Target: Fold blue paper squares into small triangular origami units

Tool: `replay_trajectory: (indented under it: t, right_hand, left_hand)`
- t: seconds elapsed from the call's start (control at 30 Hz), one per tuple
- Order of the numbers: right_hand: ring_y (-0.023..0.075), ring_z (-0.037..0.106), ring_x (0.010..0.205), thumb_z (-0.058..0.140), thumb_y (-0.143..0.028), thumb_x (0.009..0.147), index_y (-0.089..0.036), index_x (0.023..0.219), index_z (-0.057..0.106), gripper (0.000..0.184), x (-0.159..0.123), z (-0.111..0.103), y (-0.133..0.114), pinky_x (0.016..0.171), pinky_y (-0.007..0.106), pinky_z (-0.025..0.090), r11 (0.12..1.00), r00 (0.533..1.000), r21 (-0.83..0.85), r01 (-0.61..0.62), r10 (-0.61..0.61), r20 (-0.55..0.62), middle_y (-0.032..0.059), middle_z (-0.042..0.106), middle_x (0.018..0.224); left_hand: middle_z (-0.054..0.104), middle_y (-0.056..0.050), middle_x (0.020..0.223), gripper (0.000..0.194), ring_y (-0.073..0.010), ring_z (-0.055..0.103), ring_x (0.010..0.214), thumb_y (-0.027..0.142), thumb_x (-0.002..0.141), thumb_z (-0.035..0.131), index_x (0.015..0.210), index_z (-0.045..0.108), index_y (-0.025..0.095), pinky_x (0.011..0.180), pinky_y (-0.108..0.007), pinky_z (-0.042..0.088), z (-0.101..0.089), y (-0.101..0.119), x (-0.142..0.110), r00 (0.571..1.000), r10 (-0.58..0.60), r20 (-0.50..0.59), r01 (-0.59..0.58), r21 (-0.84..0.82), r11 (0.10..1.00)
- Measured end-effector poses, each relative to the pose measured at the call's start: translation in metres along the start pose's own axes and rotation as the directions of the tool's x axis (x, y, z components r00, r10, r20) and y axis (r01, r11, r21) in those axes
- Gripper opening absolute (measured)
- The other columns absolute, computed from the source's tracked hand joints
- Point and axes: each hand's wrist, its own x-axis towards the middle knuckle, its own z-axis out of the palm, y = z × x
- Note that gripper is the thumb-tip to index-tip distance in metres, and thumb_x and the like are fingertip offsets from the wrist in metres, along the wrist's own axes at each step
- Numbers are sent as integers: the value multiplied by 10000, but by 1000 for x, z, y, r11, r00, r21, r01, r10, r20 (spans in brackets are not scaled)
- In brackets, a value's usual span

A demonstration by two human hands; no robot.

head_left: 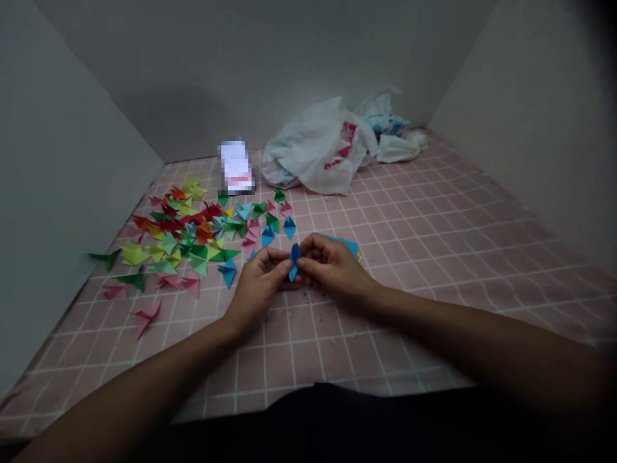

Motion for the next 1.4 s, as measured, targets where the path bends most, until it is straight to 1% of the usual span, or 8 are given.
replay_trajectory:
  t: [0.1,0.2,0.47,0.57,0.73,1.0,1.17,1.4]
  right_hand:
    - [93,558,577,658,-275,848,-193,878,556,135,-1,-1,1,494,215,410,999,1000,43,-4,3,22,-33,582,712]
    - [85,535,548,640,-280,887,-197,889,546,125,-1,-2,1,489,208,400,1000,999,23,-18,17,34,-36,581,679]
    - [85,533,525,609,-278,923,-194,915,552,102,1,-3,1,481,204,422,999,998,50,-13,10,57,-43,591,635]
    - [84,537,525,615,-283,920,-195,911,549,110,2,-3,1,479,204,425,999,998,41,3,-5,57,-42,603,641]
    - [86,552,535,626,-285,903,-202,891,543,119,1,-2,1,485,207,425,999,998,38,-17,15,53,-29,623,661]
    - [91,550,526,641,-299,866,-200,871,540,141,0,-2,1,471,199,416,1000,999,9,-11,11,42,-34,613,645]
    - [87,527,504,653,-277,853,-207,866,533,140,0,-1,2,446,193,396,999,999,18,-38,37,23,-52,573,609]
    - [76,516,486,645,-242,853,-207,846,521,129,0,-1,1,424,186,372,998,998,12,-60,60,14,-57,560,595]
  left_hand:
    - [682,5,834,288,-133,714,671,288,737,827,891,625,153,701,-339,667,-1,-1,1,1000,14,-3,-14,-18,1000]
    - [685,4,809,282,-138,712,663,283,736,828,888,626,157,698,-341,664,-1,1,1,1000,15,0,-15,-24,1000]
    - [708,-6,815,243,-123,700,640,273,741,809,866,637,156,704,-321,650,-1,2,0,1000,7,6,-7,-26,1000]
    - [707,-4,803,224,-125,695,647,286,771,793,871,634,164,698,-314,642,-1,1,0,999,27,20,-27,-16,1000]
    - [684,-1,775,263,-127,688,673,393,857,741,827,611,167,692,-296,626,-1,0,0,997,57,47,-57,8,998]
    - [681,14,769,249,-123,687,648,345,794,783,823,613,165,672,-281,607,-1,-1,1,998,62,9,-62,47,997]
    - [665,19,757,236,-115,679,645,339,804,771,827,607,170,671,-271,599,-2,-2,1,997,74,10,-75,67,995]
    - [658,19,743,236,-105,671,622,328,791,785,818,615,167,630,-241,583,-2,-1,1,996,83,17,-84,85,993]
